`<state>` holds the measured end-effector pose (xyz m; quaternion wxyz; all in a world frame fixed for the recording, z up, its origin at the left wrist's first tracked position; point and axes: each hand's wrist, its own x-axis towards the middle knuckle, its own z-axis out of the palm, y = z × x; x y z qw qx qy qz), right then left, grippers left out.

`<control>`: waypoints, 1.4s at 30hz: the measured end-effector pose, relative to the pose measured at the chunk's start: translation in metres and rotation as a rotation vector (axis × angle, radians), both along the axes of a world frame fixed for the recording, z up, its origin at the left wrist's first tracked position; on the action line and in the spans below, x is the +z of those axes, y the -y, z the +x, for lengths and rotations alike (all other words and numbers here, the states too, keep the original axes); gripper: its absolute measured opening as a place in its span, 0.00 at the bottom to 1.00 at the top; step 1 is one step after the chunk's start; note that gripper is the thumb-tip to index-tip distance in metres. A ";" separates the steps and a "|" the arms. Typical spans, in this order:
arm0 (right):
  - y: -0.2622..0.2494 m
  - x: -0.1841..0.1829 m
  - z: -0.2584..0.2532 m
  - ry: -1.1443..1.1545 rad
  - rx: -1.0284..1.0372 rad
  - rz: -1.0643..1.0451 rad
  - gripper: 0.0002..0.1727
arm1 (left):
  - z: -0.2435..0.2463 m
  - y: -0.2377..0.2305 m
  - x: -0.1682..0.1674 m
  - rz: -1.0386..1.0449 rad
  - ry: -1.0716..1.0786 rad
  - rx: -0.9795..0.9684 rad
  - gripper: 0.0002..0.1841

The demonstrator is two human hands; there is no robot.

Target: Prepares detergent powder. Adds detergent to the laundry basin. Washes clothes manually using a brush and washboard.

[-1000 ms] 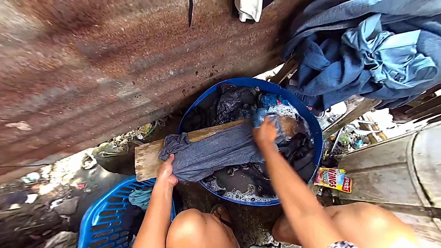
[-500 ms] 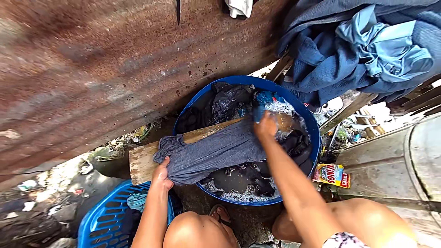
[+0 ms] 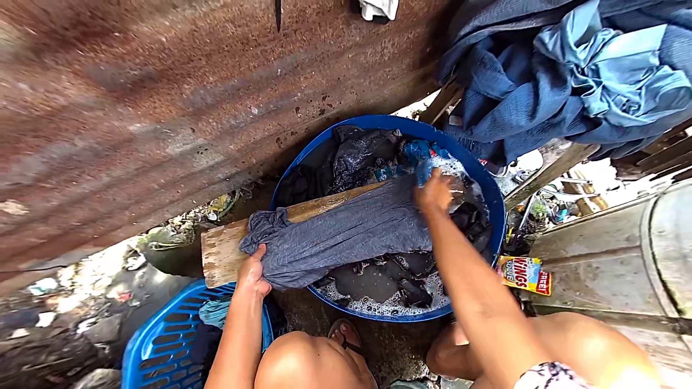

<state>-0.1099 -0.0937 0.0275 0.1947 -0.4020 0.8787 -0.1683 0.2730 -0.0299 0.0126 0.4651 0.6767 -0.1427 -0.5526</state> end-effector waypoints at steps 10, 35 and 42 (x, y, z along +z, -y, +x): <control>-0.035 0.007 0.123 0.118 0.639 0.009 0.36 | 0.001 -0.001 -0.001 -0.014 -0.011 0.025 0.20; -0.035 0.037 -0.028 0.479 0.512 0.025 0.39 | 0.001 0.003 -0.002 -0.031 -0.003 -0.007 0.22; -0.114 -0.008 0.072 0.169 1.095 0.657 0.38 | 0.000 0.004 -0.001 -0.020 -0.010 0.002 0.23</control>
